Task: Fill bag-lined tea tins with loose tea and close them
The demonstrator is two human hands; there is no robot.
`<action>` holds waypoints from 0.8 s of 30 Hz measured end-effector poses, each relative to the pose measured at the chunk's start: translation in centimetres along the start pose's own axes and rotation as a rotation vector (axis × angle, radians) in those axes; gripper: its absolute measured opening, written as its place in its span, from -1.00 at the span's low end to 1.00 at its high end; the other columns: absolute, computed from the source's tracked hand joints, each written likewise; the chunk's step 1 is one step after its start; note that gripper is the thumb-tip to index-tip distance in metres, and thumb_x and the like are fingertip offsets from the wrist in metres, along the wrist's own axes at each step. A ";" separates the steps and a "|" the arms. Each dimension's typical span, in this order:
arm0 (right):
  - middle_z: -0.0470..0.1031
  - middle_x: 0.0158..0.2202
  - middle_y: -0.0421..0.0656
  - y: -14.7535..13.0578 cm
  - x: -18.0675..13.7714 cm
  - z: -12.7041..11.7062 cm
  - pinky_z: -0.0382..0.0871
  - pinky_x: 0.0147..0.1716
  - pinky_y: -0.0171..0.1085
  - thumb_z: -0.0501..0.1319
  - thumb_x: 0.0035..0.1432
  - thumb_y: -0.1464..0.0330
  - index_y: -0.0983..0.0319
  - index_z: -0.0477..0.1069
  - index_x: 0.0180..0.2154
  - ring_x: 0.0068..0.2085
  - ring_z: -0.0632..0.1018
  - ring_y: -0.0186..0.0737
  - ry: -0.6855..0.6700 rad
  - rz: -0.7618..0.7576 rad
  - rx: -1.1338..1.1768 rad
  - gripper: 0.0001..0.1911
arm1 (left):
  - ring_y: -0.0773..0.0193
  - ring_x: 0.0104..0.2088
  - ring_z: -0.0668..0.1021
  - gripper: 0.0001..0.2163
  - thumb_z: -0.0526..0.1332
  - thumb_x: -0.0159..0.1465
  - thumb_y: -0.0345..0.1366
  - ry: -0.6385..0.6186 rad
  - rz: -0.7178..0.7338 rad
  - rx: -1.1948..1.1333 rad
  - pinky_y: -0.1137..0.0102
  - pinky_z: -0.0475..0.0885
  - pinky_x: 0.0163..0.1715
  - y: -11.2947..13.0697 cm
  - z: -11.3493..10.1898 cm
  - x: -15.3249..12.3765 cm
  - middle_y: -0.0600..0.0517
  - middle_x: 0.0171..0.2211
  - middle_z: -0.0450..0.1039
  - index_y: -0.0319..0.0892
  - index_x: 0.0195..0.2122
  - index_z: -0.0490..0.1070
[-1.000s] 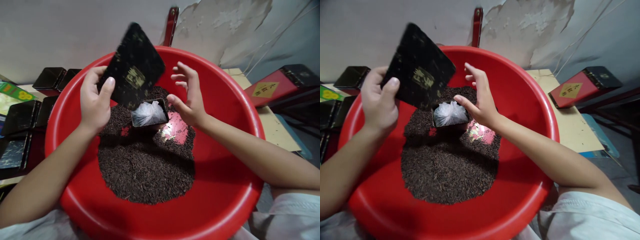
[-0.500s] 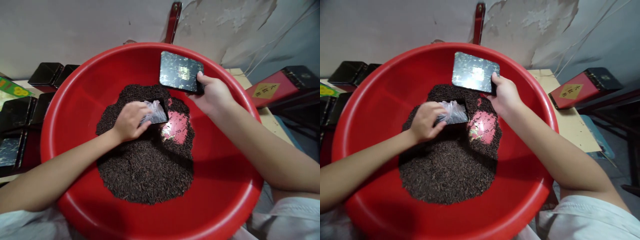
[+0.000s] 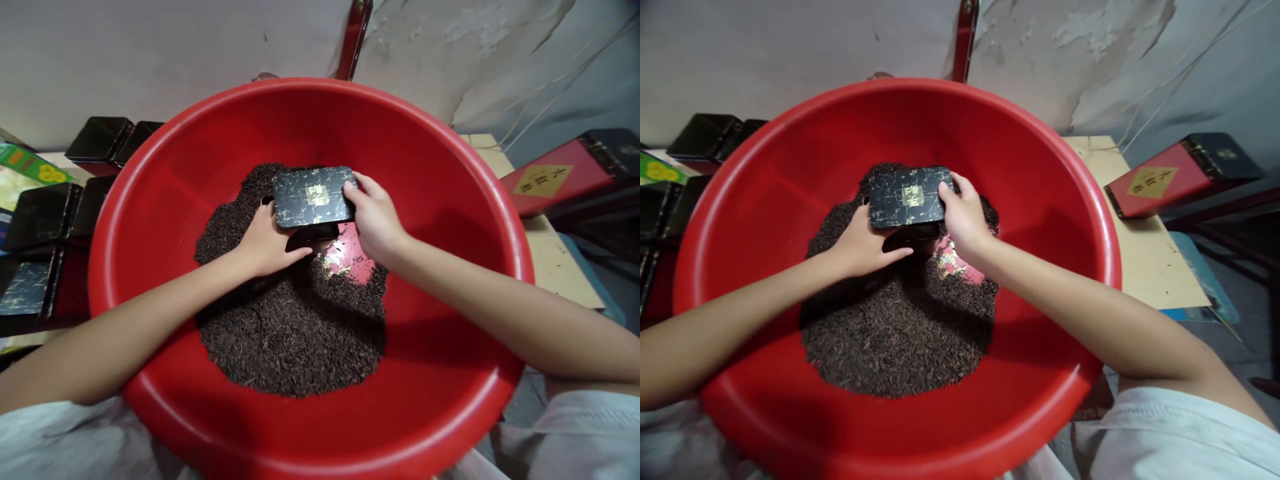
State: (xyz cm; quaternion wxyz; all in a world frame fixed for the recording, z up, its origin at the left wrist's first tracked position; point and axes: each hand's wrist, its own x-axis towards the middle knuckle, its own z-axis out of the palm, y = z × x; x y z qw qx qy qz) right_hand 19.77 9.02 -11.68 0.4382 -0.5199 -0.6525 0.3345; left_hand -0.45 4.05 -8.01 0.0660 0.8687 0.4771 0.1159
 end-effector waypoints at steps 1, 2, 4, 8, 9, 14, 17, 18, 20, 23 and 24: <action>0.36 0.12 0.09 -0.3 -0.6 0.7 0.41 -0.01 0.01 -0.08 0.28 0.16 0.27 0.19 0.16 0.09 0.44 -0.02 0.030 0.030 0.026 -0.48 | -0.09 0.13 0.36 -0.53 0.21 0.18 -0.12 -0.009 -0.007 -0.076 0.05 0.27 0.12 -0.5 -0.5 0.1 -0.20 0.12 0.33 -0.24 0.07 0.34; 0.34 0.15 0.08 -0.5 -1.1 1.2 0.40 0.01 0.01 -0.08 0.28 0.16 0.26 0.19 0.16 0.12 0.42 -0.03 0.061 0.048 0.044 -0.49 | -0.03 0.06 0.42 -0.59 0.17 0.20 -0.15 -0.020 -0.016 -0.144 0.11 0.33 0.07 -1.0 -1.0 0.2 -0.17 0.06 0.39 -0.25 0.03 0.36; 0.32 0.17 0.08 -0.7 -2.0 1.8 0.38 0.02 0.01 -0.09 0.28 0.16 0.24 0.16 0.17 0.14 0.40 -0.04 0.112 0.042 0.030 -0.50 | 0.06 -0.07 0.48 -0.74 0.12 0.20 -0.24 -0.020 -0.037 -0.190 0.14 0.39 0.01 -2.3 -1.7 0.3 -0.10 -0.13 0.47 -0.24 -0.14 0.42; 0.29 0.17 0.12 -0.5 -3.1 2.1 0.39 0.01 0.00 -0.14 0.30 0.14 0.25 0.09 0.18 0.15 0.38 -0.05 0.148 -0.024 -0.123 -0.49 | -0.01 -0.01 0.35 -0.92 0.13 0.12 -0.34 0.084 -0.064 -0.071 0.05 0.31 0.06 -3.9 -0.7 0.1 -0.10 -0.18 0.37 -0.21 -0.39 0.37; 0.29 0.17 0.13 -0.5 -3.2 2.1 0.39 0.02 -0.01 -0.15 0.31 0.14 0.25 0.08 0.18 0.15 0.38 -0.06 0.148 -0.040 -0.143 -0.49 | 0.00 0.00 0.33 -0.89 0.14 0.11 -0.34 0.148 -0.093 -0.085 0.06 0.31 0.05 -3.9 0.0 0.0 -0.11 -0.13 0.32 -0.21 -0.33 0.35; 0.31 0.14 0.09 -1.7 -3.8 2.1 0.31 0.10 0.00 -0.11 0.31 0.16 0.22 0.11 0.15 0.13 0.38 -0.11 0.106 -0.042 -0.088 -0.54 | 0.11 -0.05 0.35 -0.67 0.16 0.16 -0.18 0.618 -0.287 -0.329 0.16 0.37 -0.03 -3.3 4.5 -0.8 -0.10 -0.10 0.23 -0.16 -0.10 0.13; 0.32 0.13 0.02 -2.6 -4.1 2.2 0.24 0.16 -0.02 -0.02 0.26 0.18 0.18 0.15 0.12 0.12 0.38 -0.15 0.110 0.033 0.021 -0.57 | 0.14 -0.06 0.42 -0.68 -0.03 0.30 -0.01 0.683 -0.291 -0.580 0.21 0.37 -0.04 -3.1 6.0 -1.4 -0.11 -0.11 0.29 -0.14 -0.11 0.17; 0.31 0.12 0.00 -2.8 -4.1 2.2 0.23 0.17 -0.03 0.01 0.24 0.19 0.17 0.15 0.11 0.12 0.37 -0.16 0.115 0.057 0.049 -0.57 | 0.14 -0.03 0.43 -0.62 -0.09 0.32 0.05 0.689 -0.286 -0.657 0.21 0.36 -0.01 -2.9 6.2 -1.5 -0.12 -0.09 0.32 -0.15 -0.08 0.18; 0.30 0.09 0.00 -2.8 -4.1 2.3 0.20 0.19 -0.01 0.05 0.19 0.20 0.17 0.18 0.08 0.11 0.36 -0.13 0.130 0.103 0.065 -0.57 | 0.11 0.03 0.42 -0.52 -0.13 0.30 0.15 0.706 -0.317 -0.779 0.20 0.30 0.07 -2.4 6.2 -1.7 -0.14 -0.02 0.34 -0.15 -0.02 0.18; 0.29 0.04 0.01 -2.3 -3.6 2.6 0.17 0.19 0.05 0.12 0.10 0.21 0.17 0.21 0.02 0.10 0.34 -0.07 0.113 0.138 0.034 -0.57 | 0.08 0.11 0.38 -0.46 0.00 0.22 0.20 0.693 -0.446 -0.936 0.18 0.21 0.17 -1.4 5.4 -1.6 -0.14 0.06 0.33 -0.14 0.01 0.20; 0.28 0.03 0.00 -2.1 -3.4 2.6 0.18 0.18 0.06 0.13 0.09 0.22 0.15 0.21 0.01 0.10 0.33 -0.06 0.093 0.146 0.038 -0.57 | 0.06 0.12 0.37 -0.46 0.08 0.18 0.17 0.671 -0.488 -0.998 0.17 0.20 0.18 -1.1 5.0 -1.4 -0.13 0.07 0.34 -0.14 0.01 0.22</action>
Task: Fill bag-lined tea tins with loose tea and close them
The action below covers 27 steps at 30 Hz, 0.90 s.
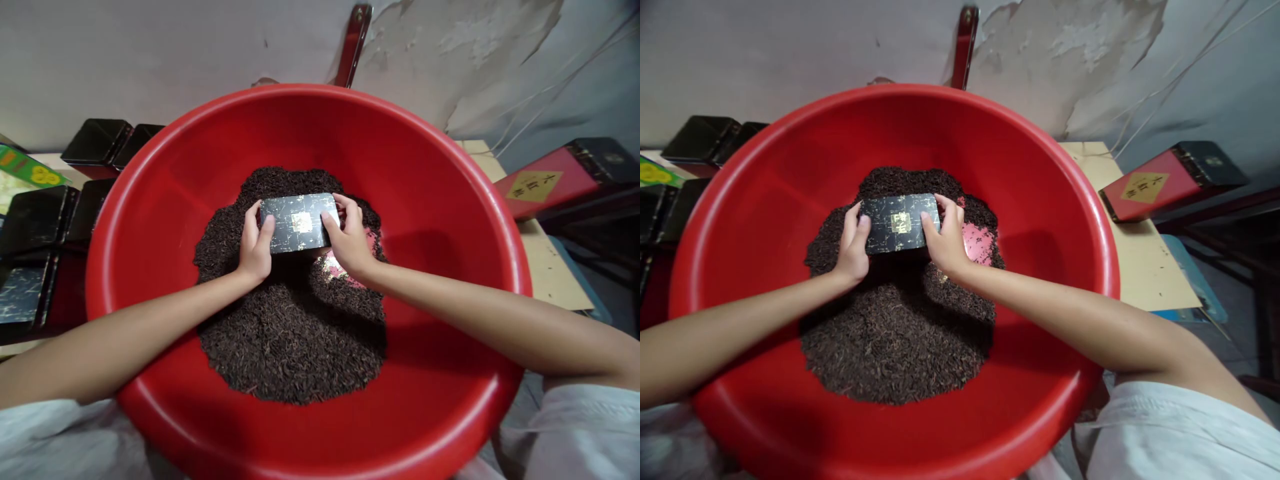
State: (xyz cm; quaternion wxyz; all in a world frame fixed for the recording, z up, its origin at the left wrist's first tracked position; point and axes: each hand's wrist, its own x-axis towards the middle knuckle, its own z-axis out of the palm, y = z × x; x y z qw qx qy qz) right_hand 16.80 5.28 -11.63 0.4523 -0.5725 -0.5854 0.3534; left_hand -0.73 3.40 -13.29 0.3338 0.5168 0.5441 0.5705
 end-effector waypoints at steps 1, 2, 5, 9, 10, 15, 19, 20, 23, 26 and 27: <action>0.27 0.03 -0.01 0.1 0.3 0.1 0.19 0.17 0.06 0.14 0.08 0.22 0.14 0.20 0.01 0.11 0.33 -0.06 -0.023 0.012 0.014 -0.57 | 0.05 0.12 0.38 -0.47 0.15 0.14 0.12 -0.014 -0.070 -0.048 0.17 0.22 0.17 0.5 0.1 0.1 -0.13 0.06 0.35 -0.15 -0.01 0.23; 0.27 0.04 -0.02 0.2 0.5 0.1 0.20 0.17 0.05 0.14 0.08 0.23 0.13 0.19 0.01 0.11 0.32 -0.07 -0.049 0.028 0.036 -0.57 | 0.03 0.09 0.41 -0.49 0.20 0.10 0.06 -0.035 -0.139 -0.096 0.16 0.27 0.13 1.0 0.1 0.3 -0.12 0.03 0.38 -0.15 -0.04 0.25; 0.25 0.06 -0.03 0.2 1.2 0.1 0.20 0.16 0.02 0.13 0.09 0.26 0.13 0.19 0.02 0.10 0.33 -0.11 -0.100 0.079 0.078 -0.57 | 0.00 -0.02 0.49 -0.59 0.23 0.06 -0.07 -0.103 -0.283 -0.168 0.14 0.41 -0.01 2.0 0.0 0.8 -0.10 -0.09 0.46 -0.18 -0.12 0.31; 0.28 0.06 -0.06 0.2 1.1 -0.2 0.21 0.16 -0.01 0.10 0.13 0.22 0.12 0.19 0.05 0.08 0.35 -0.13 -0.108 0.060 0.086 -0.57 | -0.01 0.09 0.42 -0.60 0.21 0.11 -0.08 -0.096 -0.188 -0.039 0.09 0.29 0.13 1.7 -0.1 0.9 -0.13 0.02 0.42 -0.19 -0.09 0.34; 0.29 0.07 -0.07 0.3 1.0 -0.3 0.22 0.15 -0.01 0.09 0.15 0.21 0.10 0.19 0.05 0.07 0.36 -0.14 -0.106 0.038 0.090 -0.58 | 0.00 0.12 0.39 -0.59 0.19 0.14 -0.06 -0.087 -0.140 0.009 0.09 0.24 0.17 1.5 -0.2 0.9 -0.15 0.06 0.39 -0.20 -0.06 0.34; 0.33 0.02 -0.12 0.9 0.9 -0.4 0.26 0.10 -0.02 0.06 0.20 0.17 0.04 0.15 0.04 0.05 0.38 -0.15 -0.117 -0.057 0.109 -0.63 | 0.05 0.14 0.38 -0.56 0.13 0.21 -0.04 -0.070 -0.055 0.140 0.14 0.22 0.18 0.9 -0.2 1.1 -0.20 0.10 0.35 -0.25 0.00 0.35; 0.30 -0.01 -0.11 0.8 1.6 -0.2 0.25 0.10 -0.05 0.08 0.18 0.18 0.06 0.14 -0.01 0.04 0.36 -0.18 -0.110 -0.001 0.127 -0.66 | 0.04 0.11 0.39 -0.63 0.13 0.24 -0.11 -0.085 -0.102 0.169 0.12 0.22 0.18 1.5 0.0 1.6 -0.17 0.05 0.38 -0.24 -0.03 0.37; 0.30 -0.03 -0.12 0.6 1.8 -0.1 0.25 0.09 -0.06 0.09 0.17 0.18 0.07 0.14 -0.04 0.04 0.36 -0.18 -0.113 0.032 0.141 -0.68 | 0.05 0.11 0.39 -0.67 0.13 0.25 -0.13 -0.075 -0.119 0.183 0.12 0.21 0.18 1.8 0.1 1.7 -0.16 0.04 0.39 -0.22 -0.05 0.38; 0.33 -0.14 -0.15 -0.1 2.2 -0.1 0.32 -0.02 -0.08 0.11 0.13 0.10 0.09 0.15 -0.14 -0.08 0.40 -0.21 -0.158 0.157 0.218 -0.68 | 0.09 0.02 0.42 -0.76 0.11 0.28 -0.17 -0.033 -0.169 0.225 0.16 0.25 0.14 2.4 0.4 2.0 -0.13 -0.06 0.40 -0.20 -0.16 0.40; 0.32 -0.29 -0.21 -0.7 2.1 -0.2 0.35 -0.14 -0.12 0.15 0.05 -0.02 0.12 0.16 -0.25 -0.21 0.40 -0.23 -0.191 0.243 0.258 -0.60 | 0.13 -0.11 0.44 -0.80 0.12 0.28 -0.15 -0.019 -0.224 0.208 0.22 0.31 0.04 3.1 0.5 2.0 -0.06 -0.24 0.39 -0.17 -0.36 0.36; 0.32 -0.30 -0.21 -0.9 1.9 -0.2 0.35 -0.14 -0.13 0.15 0.02 -0.05 0.12 0.17 -0.28 -0.21 0.40 -0.24 -0.186 0.248 0.252 -0.58 | 0.15 -0.15 0.44 -0.78 0.13 0.28 -0.15 -0.012 -0.240 0.205 0.24 0.32 0.01 3.3 0.6 1.9 -0.04 -0.29 0.37 -0.16 -0.43 0.32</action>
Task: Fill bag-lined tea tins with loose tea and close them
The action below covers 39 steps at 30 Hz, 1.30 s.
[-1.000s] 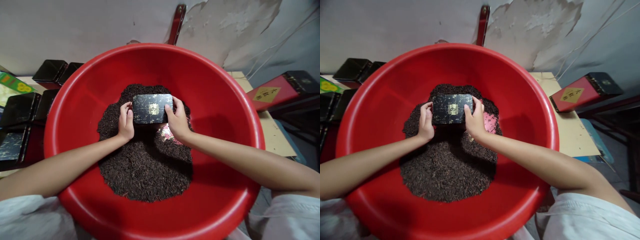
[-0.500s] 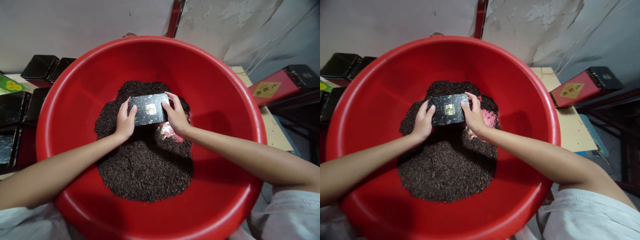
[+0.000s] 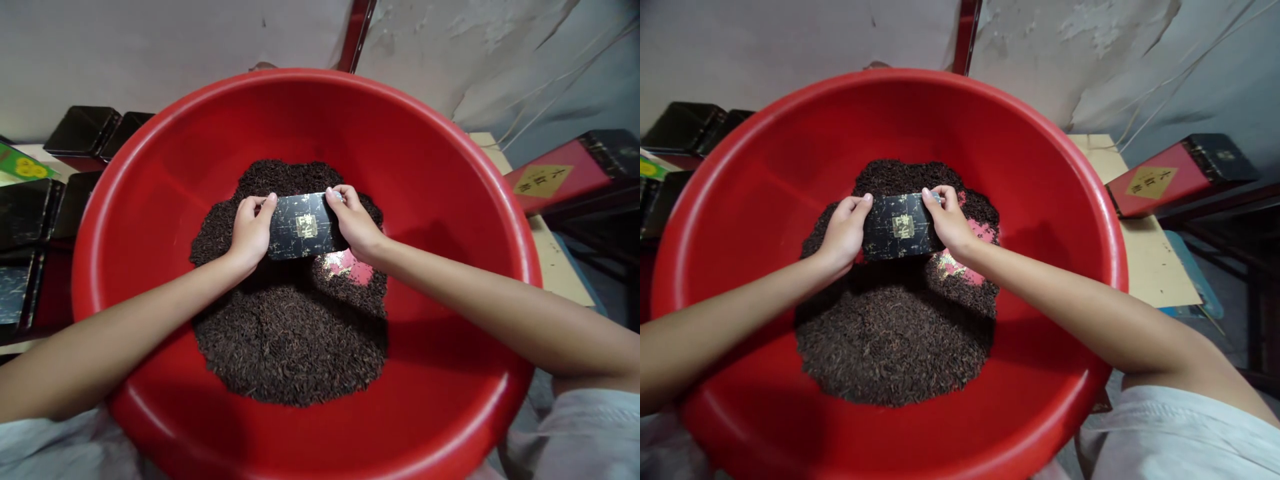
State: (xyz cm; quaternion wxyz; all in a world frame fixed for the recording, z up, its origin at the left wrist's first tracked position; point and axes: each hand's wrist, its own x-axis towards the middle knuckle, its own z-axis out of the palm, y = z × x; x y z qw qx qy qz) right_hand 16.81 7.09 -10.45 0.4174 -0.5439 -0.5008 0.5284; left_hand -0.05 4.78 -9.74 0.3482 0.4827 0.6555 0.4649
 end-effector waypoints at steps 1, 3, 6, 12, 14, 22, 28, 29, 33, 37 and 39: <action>0.33 -0.29 -0.21 -0.1 -0.3 0.1 0.34 -0.13 -0.13 0.16 0.00 -0.07 0.13 0.20 -0.29 -0.21 0.40 -0.23 0.006 -0.006 -0.008 -0.56 | 0.16 -0.17 0.43 -0.76 0.14 0.27 -0.14 0.007 -0.012 0.000 0.27 0.32 -0.02 0.2 0.0 -0.2 -0.02 -0.32 0.35 -0.15 -0.47 0.28; 0.38 -0.25 -0.19 -0.2 -0.9 0.2 0.32 -0.09 -0.12 0.17 -0.02 -0.08 0.14 0.27 -0.29 -0.18 0.41 -0.22 0.009 -0.036 -0.017 -0.55 | 0.20 -0.23 0.42 -0.73 0.14 0.29 -0.14 0.009 -0.030 -0.003 0.31 0.32 -0.09 0.5 0.1 -0.7 0.02 -0.38 0.32 -0.14 -0.50 0.20; 0.43 -0.26 -0.17 -0.1 -1.9 0.5 0.32 -0.07 -0.13 0.17 -0.01 -0.06 0.16 0.36 -0.30 -0.17 0.44 -0.21 0.015 -0.087 -0.015 -0.56 | 0.23 -0.29 0.41 -0.74 0.08 0.32 -0.10 -0.005 -0.084 -0.038 0.34 0.33 -0.20 0.6 0.2 -1.9 0.05 -0.41 0.33 -0.12 -0.45 0.19; 0.49 -0.23 -0.16 1.0 -4.7 0.7 0.34 -0.01 -0.14 0.18 0.08 0.08 0.17 0.38 -0.30 -0.13 0.48 -0.22 0.100 -0.240 -0.072 -0.70 | 0.19 -0.15 0.47 -0.61 0.04 0.25 0.15 0.032 0.049 -0.064 0.28 0.34 -0.05 -0.4 0.5 -4.7 -0.03 -0.21 0.46 -0.11 -0.31 0.27; 0.50 -0.21 -0.16 1.5 -5.4 0.7 0.35 0.01 -0.13 0.16 0.11 0.11 0.15 0.39 -0.28 -0.11 0.49 -0.23 0.109 -0.286 -0.082 -0.74 | 0.17 -0.11 0.48 -0.55 0.05 0.21 0.20 0.002 0.078 -0.084 0.25 0.34 0.00 -0.7 0.4 -5.3 -0.04 -0.18 0.46 -0.11 -0.25 0.33; 0.50 -0.06 -0.13 1.9 -6.1 0.7 0.29 0.14 -0.01 0.18 0.11 0.09 0.11 0.38 -0.17 0.04 0.47 -0.17 0.124 -0.274 -0.126 -0.69 | 0.16 -0.03 0.47 -0.59 0.19 0.14 0.16 -0.038 0.059 -0.099 0.21 0.27 0.11 -1.1 0.1 -5.4 -0.02 -0.15 0.47 -0.10 -0.28 0.39; 0.51 -0.10 -0.15 2.2 -6.4 0.6 0.24 0.18 0.00 0.20 0.10 0.10 0.11 0.36 -0.22 0.07 0.46 -0.18 0.113 -0.306 -0.113 -0.73 | 0.18 -0.05 0.49 -0.63 0.20 0.16 0.10 -0.006 0.083 -0.104 0.25 0.32 0.08 -1.0 0.2 -5.8 -0.03 -0.18 0.49 -0.14 -0.28 0.40; 0.51 -0.10 -0.15 2.2 -6.4 0.6 0.25 0.18 0.00 0.20 0.10 0.11 0.11 0.36 -0.22 0.07 0.46 -0.18 0.112 -0.305 -0.105 -0.73 | 0.18 -0.05 0.49 -0.62 0.20 0.16 0.09 -0.010 0.079 -0.106 0.25 0.32 0.09 -0.9 0.1 -5.9 -0.04 -0.17 0.49 -0.15 -0.27 0.41; 0.52 -0.11 -0.14 2.1 -6.2 0.6 0.28 0.15 -0.01 0.22 0.08 0.12 0.12 0.37 -0.22 0.03 0.48 -0.17 0.114 -0.286 -0.101 -0.73 | 0.16 -0.06 0.51 -0.60 0.20 0.15 0.11 -0.007 0.053 -0.104 0.22 0.34 0.07 -0.8 0.1 -5.7 -0.04 -0.17 0.52 -0.14 -0.26 0.41; 0.52 -0.12 -0.15 2.1 -6.1 0.7 0.31 0.13 -0.02 0.23 0.06 0.12 0.11 0.38 -0.23 0.01 0.49 -0.17 0.133 -0.284 -0.099 -0.73 | 0.16 -0.08 0.52 -0.62 0.20 0.16 0.11 -0.005 0.062 -0.091 0.23 0.35 0.05 -0.8 0.0 -5.6 -0.03 -0.18 0.53 -0.14 -0.28 0.42; 0.51 -0.13 -0.13 2.2 -6.2 0.8 0.31 0.13 -0.02 0.24 0.06 0.11 0.11 0.38 -0.23 0.01 0.48 -0.17 0.144 -0.291 -0.094 -0.72 | 0.16 -0.08 0.52 -0.62 0.20 0.17 0.10 -0.001 0.076 -0.090 0.24 0.35 0.05 -0.8 0.0 -5.6 -0.03 -0.19 0.53 -0.14 -0.29 0.42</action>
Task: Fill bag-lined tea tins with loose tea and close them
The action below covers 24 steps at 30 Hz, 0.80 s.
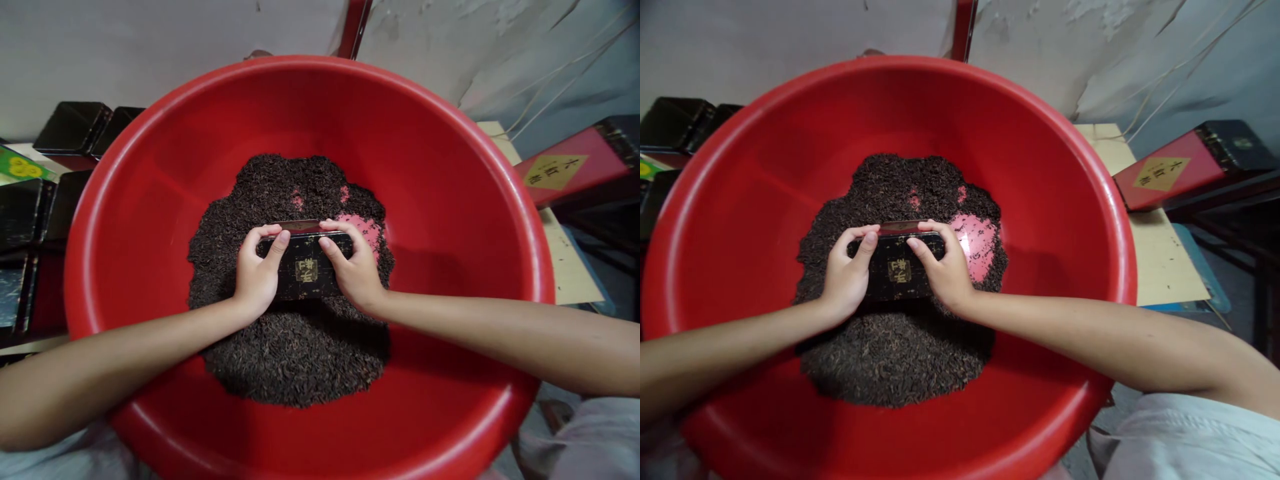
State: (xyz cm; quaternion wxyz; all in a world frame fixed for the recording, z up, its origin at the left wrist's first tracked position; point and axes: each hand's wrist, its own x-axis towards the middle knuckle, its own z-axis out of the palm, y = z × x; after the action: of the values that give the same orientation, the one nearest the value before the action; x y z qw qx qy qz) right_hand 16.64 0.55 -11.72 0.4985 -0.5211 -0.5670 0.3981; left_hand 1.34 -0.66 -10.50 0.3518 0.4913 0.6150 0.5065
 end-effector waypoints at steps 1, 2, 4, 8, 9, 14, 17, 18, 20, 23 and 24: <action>0.51 -0.13 -0.13 0.0 -0.1 0.0 0.31 0.14 -0.02 0.24 0.05 0.11 0.12 0.39 -0.23 0.02 0.48 -0.17 0.006 -0.003 0.000 -0.72 | 0.16 -0.09 0.52 -0.62 0.19 0.17 0.10 0.000 0.004 0.001 0.24 0.35 0.04 0.0 0.0 0.0 -0.04 -0.21 0.53 -0.15 -0.30 0.42; 0.52 -0.14 -0.13 0.0 -0.2 0.0 0.31 0.14 -0.02 0.24 0.05 0.11 0.12 0.39 -0.24 0.02 0.48 -0.18 0.010 -0.006 -0.002 -0.72 | 0.16 -0.10 0.53 -0.62 0.19 0.17 0.11 -0.002 0.005 0.003 0.24 0.36 0.04 0.0 0.0 0.0 -0.04 -0.22 0.53 -0.15 -0.32 0.42; 0.52 -0.14 -0.14 0.0 -0.3 0.1 0.31 0.14 -0.02 0.24 0.05 0.11 0.11 0.39 -0.24 0.01 0.48 -0.18 0.013 -0.005 -0.008 -0.72 | 0.17 -0.12 0.53 -0.62 0.18 0.18 0.11 -0.008 0.001 0.002 0.25 0.36 0.03 -0.1 0.0 0.2 -0.02 -0.25 0.53 -0.15 -0.35 0.41; 0.51 -0.10 -0.14 0.0 1.3 0.1 0.33 0.11 -0.03 0.23 0.05 0.05 0.13 0.40 -0.22 0.00 0.49 -0.15 -0.017 0.076 -0.004 -0.65 | 0.13 -0.10 0.52 -0.60 0.14 0.19 0.14 -0.052 -0.058 -0.030 0.21 0.36 0.03 -0.5 0.1 1.4 -0.03 -0.22 0.51 -0.13 -0.31 0.41; 0.51 -0.09 -0.13 0.1 2.1 0.2 0.35 0.09 -0.03 0.21 0.04 0.01 0.14 0.40 -0.21 -0.01 0.49 -0.14 -0.034 0.118 0.006 -0.61 | 0.11 -0.06 0.50 -0.59 0.15 0.18 0.15 -0.063 -0.049 -0.032 0.19 0.34 0.06 -0.6 0.1 1.9 -0.05 -0.17 0.49 -0.12 -0.24 0.40; 0.39 0.09 -0.05 1.0 5.9 -0.5 0.30 0.13 0.01 0.20 -0.09 -0.17 0.16 0.33 0.00 0.12 0.41 -0.03 -0.196 0.057 -0.020 -0.27 | -0.11 0.28 0.13 -0.36 0.37 -0.03 0.07 -0.187 0.326 0.176 0.00 -0.06 0.28 0.5 -0.4 5.0 -0.11 0.19 0.20 -0.08 0.03 0.31; 0.19 0.25 -0.10 1.4 6.5 -1.2 0.07 0.26 0.10 0.32 -0.28 -0.18 0.08 0.29 0.07 0.29 0.19 0.06 -0.274 -0.228 -0.165 -0.11 | -0.24 0.32 0.00 -0.34 0.41 -0.12 0.10 -0.433 0.429 0.349 -0.17 -0.31 0.25 1.3 -0.9 6.3 -0.10 0.22 0.16 -0.06 0.00 0.37; 0.17 0.27 -0.11 1.4 6.5 -1.5 0.01 0.27 0.13 0.35 -0.33 -0.17 0.06 0.32 0.05 0.31 0.13 0.08 -0.302 -0.281 -0.207 -0.11 | -0.27 0.32 -0.01 -0.31 0.42 -0.15 0.09 -0.494 0.440 0.397 -0.21 -0.35 0.23 1.4 -1.0 6.5 -0.11 0.23 0.15 -0.06 0.00 0.37; 0.17 0.27 -0.13 1.4 6.5 -1.9 -0.06 0.27 0.20 0.39 -0.36 -0.13 0.04 0.38 -0.01 0.33 0.08 0.13 -0.345 -0.314 -0.248 -0.17 | -0.30 0.32 -0.07 -0.25 0.45 -0.19 0.05 -0.548 0.456 0.471 -0.23 -0.40 0.21 1.3 -1.2 6.7 -0.13 0.26 0.09 -0.06 0.05 0.34; 0.26 0.21 -0.16 1.3 6.8 -2.3 -0.13 0.25 0.30 0.41 -0.33 -0.05 0.02 0.44 -0.10 0.32 0.09 0.16 -0.391 -0.289 -0.229 -0.32 | -0.34 0.32 -0.13 -0.18 0.49 -0.22 -0.05 -0.554 0.470 0.538 -0.25 -0.43 0.20 1.0 -1.3 6.6 -0.16 0.30 0.00 -0.07 0.11 0.29; 0.30 0.18 -0.16 1.3 7.0 -2.4 -0.13 0.24 0.33 0.42 -0.32 -0.04 0.02 0.45 -0.12 0.32 0.11 0.17 -0.410 -0.283 -0.218 -0.35 | -0.36 0.32 -0.13 -0.17 0.50 -0.22 -0.09 -0.559 0.471 0.554 -0.25 -0.44 0.19 0.9 -1.4 6.6 -0.17 0.30 -0.01 -0.08 0.12 0.28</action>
State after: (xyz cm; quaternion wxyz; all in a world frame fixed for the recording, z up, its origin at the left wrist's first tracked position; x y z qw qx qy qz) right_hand 19.56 7.43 -11.46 0.3646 -0.3958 -0.7628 0.3585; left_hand -1.49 5.34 -8.87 0.2347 0.8113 0.4802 0.2370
